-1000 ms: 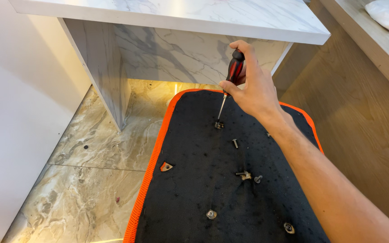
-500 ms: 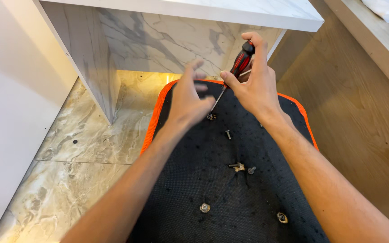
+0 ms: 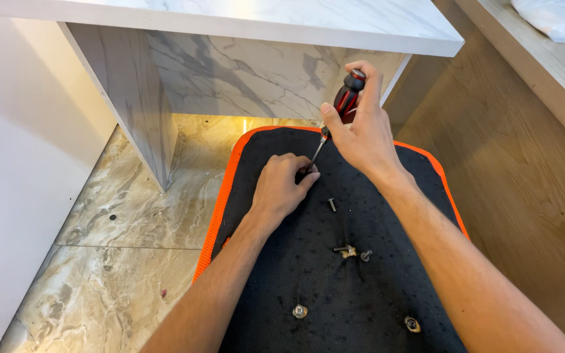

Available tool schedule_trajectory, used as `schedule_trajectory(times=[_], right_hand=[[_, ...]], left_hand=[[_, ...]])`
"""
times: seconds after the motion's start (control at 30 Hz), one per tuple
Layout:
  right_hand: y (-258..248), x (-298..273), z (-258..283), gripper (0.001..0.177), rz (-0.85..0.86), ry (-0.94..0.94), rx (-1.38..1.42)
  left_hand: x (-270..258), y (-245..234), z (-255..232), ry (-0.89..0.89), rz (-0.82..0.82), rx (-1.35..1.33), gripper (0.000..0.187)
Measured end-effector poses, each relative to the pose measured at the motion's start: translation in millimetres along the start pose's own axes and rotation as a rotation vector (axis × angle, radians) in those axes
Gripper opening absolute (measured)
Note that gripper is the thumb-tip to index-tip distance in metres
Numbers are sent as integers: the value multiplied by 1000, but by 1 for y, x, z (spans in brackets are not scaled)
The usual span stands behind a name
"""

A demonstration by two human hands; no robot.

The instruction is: The person uses a screwdriver to tighten screws into the underside of an orange office chair seat. They work on multiple screw holes in sequence, securing the seat to its base.

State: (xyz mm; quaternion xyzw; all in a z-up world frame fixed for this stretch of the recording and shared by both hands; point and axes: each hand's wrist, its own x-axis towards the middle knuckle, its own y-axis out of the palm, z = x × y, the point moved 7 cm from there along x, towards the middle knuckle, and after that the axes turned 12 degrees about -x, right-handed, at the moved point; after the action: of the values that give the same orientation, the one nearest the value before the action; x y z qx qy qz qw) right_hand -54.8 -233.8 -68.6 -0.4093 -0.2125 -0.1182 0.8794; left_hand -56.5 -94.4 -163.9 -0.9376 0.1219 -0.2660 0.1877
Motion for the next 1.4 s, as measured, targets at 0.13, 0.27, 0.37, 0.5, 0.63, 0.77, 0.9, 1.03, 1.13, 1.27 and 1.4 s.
schedule_trajectory(times=[0.13, 0.27, 0.37, 0.5, 0.63, 0.77, 0.9, 1.03, 1.13, 1.27, 1.4], right_hand=[[20, 7, -31, 42, 110, 246, 548], [57, -5, -47, 55, 151, 370, 730], [77, -7, -44, 71, 168, 368, 907], [82, -5, -32, 66, 158, 275, 1007], [79, -8, -29, 51, 158, 311, 945], [72, -10, -21, 41, 168, 255, 868], [64, -10, -19, 45, 177, 291, 876], [61, -6, -16, 61, 214, 300, 1012], [62, -4, -13, 59, 195, 206, 956], [63, -5, -8, 51, 162, 157, 840], [55, -11, -7, 48, 124, 155, 745]], left_hand=[[-2, -2, 4, -56, -37, -20, 15], [-4, 0, 8, -73, -14, -32, 16], [-6, -2, 5, -51, -19, -53, 19], [-15, -10, 7, -38, -66, -74, 25], [-13, -11, 10, -63, -62, -59, 26], [-17, -11, 8, -65, -56, -44, 23], [-14, -7, 4, -63, -17, -33, 22], [-13, -8, 2, -36, 14, -91, 25], [-12, -7, 1, -44, 21, -115, 26], [-8, 1, -11, -87, 79, -125, 26], [-6, 12, -23, -124, 174, 7, 27]])
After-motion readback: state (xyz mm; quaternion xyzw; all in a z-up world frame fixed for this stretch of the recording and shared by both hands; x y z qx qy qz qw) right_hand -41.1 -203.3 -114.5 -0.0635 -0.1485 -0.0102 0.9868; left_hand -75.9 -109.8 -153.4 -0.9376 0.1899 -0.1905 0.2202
